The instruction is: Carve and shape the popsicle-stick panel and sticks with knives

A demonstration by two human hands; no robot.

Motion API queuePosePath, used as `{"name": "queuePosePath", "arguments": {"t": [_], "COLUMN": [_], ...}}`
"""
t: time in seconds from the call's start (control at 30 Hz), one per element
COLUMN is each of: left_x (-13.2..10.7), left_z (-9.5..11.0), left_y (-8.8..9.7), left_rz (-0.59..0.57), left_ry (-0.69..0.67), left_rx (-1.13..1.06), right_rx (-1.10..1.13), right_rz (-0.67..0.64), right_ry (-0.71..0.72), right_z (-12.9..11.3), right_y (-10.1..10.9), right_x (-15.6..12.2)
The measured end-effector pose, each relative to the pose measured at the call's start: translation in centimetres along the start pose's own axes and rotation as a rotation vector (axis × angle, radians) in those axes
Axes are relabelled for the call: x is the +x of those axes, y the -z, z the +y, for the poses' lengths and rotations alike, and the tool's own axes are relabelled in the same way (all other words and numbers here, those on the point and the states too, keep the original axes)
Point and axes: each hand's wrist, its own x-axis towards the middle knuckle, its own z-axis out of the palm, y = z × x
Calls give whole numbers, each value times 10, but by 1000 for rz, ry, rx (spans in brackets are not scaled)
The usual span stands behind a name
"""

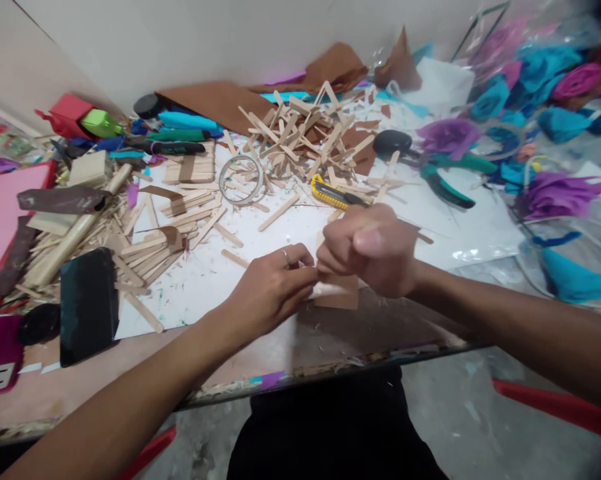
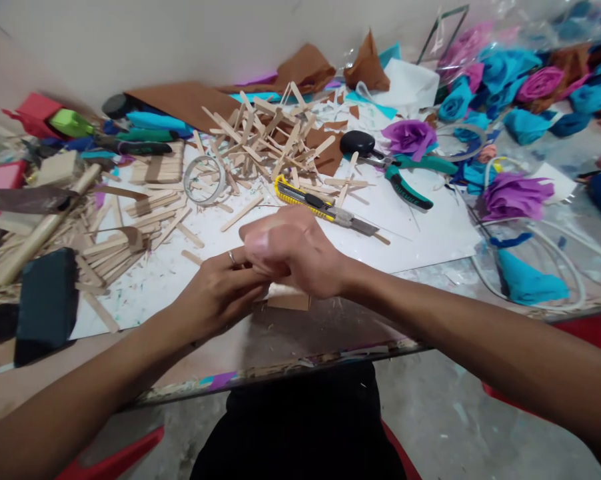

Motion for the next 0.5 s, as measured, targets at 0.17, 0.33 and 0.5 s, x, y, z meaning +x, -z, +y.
{"name": "queuePosePath", "arguments": {"t": [0.17, 0.33, 0.5], "left_x": [-1, -1, 1], "left_z": [-1, -1, 4], "left_y": [-1, -3, -8], "left_rz": [32, 28, 160], "left_ry": [-27, -5, -47], "left_rx": [37, 42, -9], "right_rx": [-94, 198, 352], "right_rz": [-103, 190, 400], "right_ry": [0, -202, -213], "right_z": [2, -4, -10], "right_y": [-5, -1, 15], "right_x": [4, 14, 22]}}
